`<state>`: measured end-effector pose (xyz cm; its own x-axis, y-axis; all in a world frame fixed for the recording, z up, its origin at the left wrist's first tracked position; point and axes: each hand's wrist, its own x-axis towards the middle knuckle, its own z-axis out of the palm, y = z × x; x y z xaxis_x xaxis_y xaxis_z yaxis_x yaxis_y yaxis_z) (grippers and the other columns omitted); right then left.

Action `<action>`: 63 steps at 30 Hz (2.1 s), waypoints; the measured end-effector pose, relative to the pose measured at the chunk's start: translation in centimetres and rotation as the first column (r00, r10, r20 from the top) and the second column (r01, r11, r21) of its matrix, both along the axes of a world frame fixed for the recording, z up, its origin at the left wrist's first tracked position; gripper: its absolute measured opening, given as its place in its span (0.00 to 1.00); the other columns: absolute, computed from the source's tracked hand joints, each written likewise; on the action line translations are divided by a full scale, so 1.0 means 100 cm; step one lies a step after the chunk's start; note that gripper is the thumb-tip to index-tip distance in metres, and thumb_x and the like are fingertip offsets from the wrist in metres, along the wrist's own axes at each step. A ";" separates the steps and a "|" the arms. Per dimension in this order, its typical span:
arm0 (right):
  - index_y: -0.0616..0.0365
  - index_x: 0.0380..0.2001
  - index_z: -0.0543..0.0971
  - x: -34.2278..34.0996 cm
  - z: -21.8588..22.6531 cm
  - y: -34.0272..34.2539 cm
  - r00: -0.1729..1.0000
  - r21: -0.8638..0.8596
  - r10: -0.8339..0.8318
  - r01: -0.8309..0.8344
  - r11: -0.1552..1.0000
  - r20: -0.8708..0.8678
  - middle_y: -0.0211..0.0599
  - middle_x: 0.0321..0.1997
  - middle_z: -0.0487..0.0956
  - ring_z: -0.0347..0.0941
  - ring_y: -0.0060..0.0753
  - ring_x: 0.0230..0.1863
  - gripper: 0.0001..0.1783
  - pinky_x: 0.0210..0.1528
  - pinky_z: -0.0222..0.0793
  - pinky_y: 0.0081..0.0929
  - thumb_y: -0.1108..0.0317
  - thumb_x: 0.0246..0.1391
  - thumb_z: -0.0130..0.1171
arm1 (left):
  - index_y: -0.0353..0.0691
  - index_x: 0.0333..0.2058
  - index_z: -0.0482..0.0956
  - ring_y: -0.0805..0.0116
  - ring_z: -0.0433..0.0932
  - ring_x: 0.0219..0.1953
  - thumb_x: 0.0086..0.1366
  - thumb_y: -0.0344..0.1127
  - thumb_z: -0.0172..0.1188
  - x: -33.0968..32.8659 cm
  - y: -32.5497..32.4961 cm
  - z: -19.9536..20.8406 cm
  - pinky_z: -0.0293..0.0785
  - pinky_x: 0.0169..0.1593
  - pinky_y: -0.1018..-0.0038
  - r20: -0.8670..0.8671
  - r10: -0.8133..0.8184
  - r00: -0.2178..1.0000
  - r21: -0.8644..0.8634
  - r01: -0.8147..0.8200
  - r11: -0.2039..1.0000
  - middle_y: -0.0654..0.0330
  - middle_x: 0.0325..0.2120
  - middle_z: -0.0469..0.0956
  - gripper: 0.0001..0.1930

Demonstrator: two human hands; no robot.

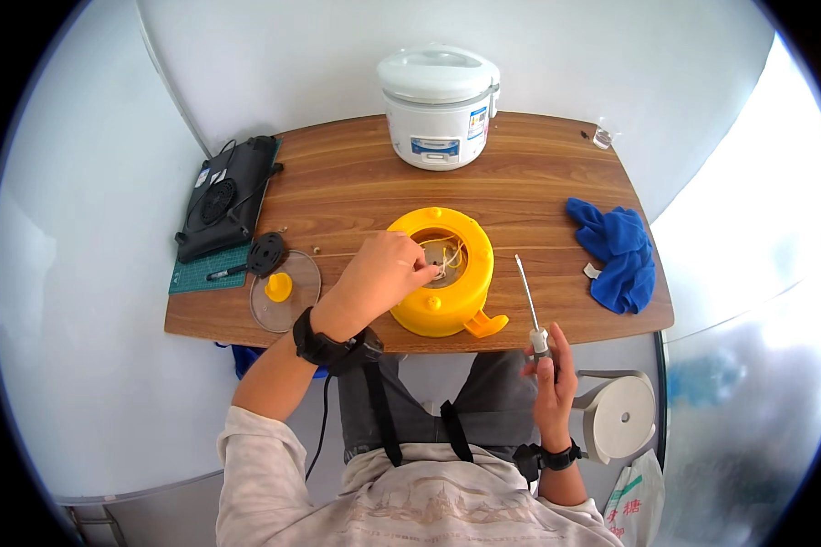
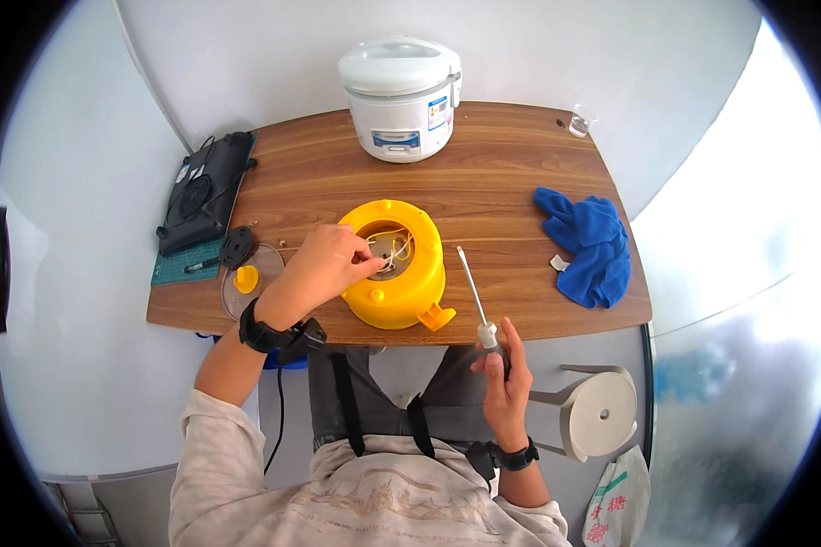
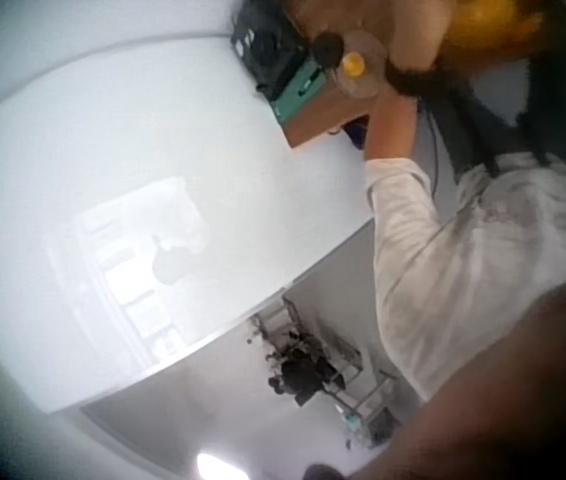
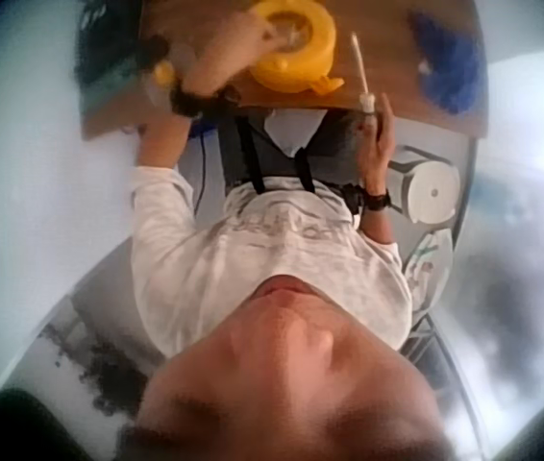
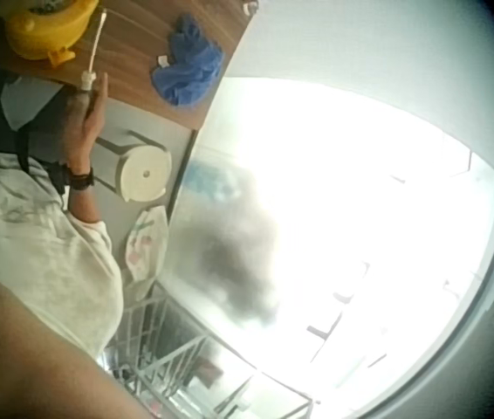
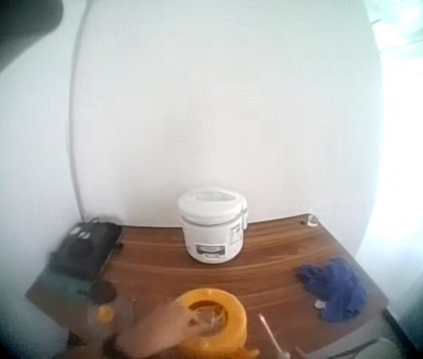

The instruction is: The person uses a screwdriver to remove screws from the bottom of a yellow kettle, removes the base cover, and then reattaches it by screwing the screws back in. The person handles the kettle and base cover during the process.

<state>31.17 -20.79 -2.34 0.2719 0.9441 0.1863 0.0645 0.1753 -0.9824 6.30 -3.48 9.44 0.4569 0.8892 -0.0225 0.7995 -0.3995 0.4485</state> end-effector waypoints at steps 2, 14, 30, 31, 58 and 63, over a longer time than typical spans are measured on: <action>0.61 0.70 0.64 0.000 -0.001 0.001 0.996 -0.011 0.018 -0.019 1.000 -0.084 0.37 0.44 0.80 0.75 0.22 0.38 0.29 0.44 0.73 0.21 0.64 0.70 0.53 | 0.36 0.37 0.87 0.58 0.82 0.29 0.64 0.38 0.67 0.001 0.000 0.010 0.78 0.38 0.68 0.045 0.033 0.998 -0.081 -0.030 0.996 0.51 0.28 0.83 0.11; 0.58 0.46 0.72 -0.021 0.006 0.037 0.928 -0.123 0.134 -0.186 0.975 -0.347 0.20 0.30 0.68 0.66 0.12 0.28 0.15 0.32 0.68 0.16 0.79 0.58 0.61 | 0.43 0.44 0.87 0.59 0.75 0.54 0.67 0.38 0.66 -0.025 0.013 -0.013 0.74 0.58 0.69 0.000 -0.030 1.000 0.182 0.030 0.983 0.55 0.52 0.72 0.10; 0.59 0.48 0.78 -0.022 0.013 0.059 0.972 -0.121 0.150 -0.174 0.977 -0.184 0.18 0.25 0.71 0.65 0.09 0.24 0.12 0.26 0.60 0.13 0.71 0.63 0.63 | 0.48 0.44 0.89 0.58 0.75 0.56 0.68 0.32 0.63 -0.029 0.012 0.001 0.75 0.58 0.70 -0.107 -0.083 0.991 0.122 0.096 0.988 0.54 0.55 0.70 0.09; 0.59 0.48 0.78 -0.022 0.014 0.060 0.970 -0.117 0.151 -0.175 0.978 -0.188 0.18 0.25 0.72 0.65 0.09 0.24 0.12 0.26 0.60 0.13 0.71 0.63 0.63 | 0.48 0.44 0.89 0.58 0.74 0.57 0.68 0.32 0.62 -0.028 0.011 0.002 0.75 0.58 0.69 -0.124 -0.064 0.990 0.116 0.078 0.990 0.53 0.55 0.70 0.09; 0.58 0.49 0.78 -0.014 0.014 0.072 0.973 -0.103 0.120 -0.142 0.984 -0.199 0.20 0.32 0.75 0.64 0.09 0.27 0.11 0.27 0.58 0.12 0.72 0.64 0.60 | 0.44 0.29 0.86 0.60 0.73 0.51 0.61 0.45 0.69 0.006 0.017 -0.004 0.69 0.56 0.63 -0.203 -0.167 0.965 0.143 0.198 0.970 0.59 0.39 0.79 0.11; 0.58 0.49 0.78 -0.014 0.017 0.072 0.972 -0.115 0.123 -0.148 0.982 -0.201 0.20 0.32 0.75 0.63 0.09 0.28 0.11 0.28 0.58 0.13 0.71 0.64 0.60 | 0.44 0.29 0.85 0.59 0.73 0.50 0.59 0.43 0.69 0.002 0.016 -0.011 0.68 0.56 0.62 -0.099 -0.162 0.982 0.152 0.176 0.973 0.59 0.39 0.80 0.10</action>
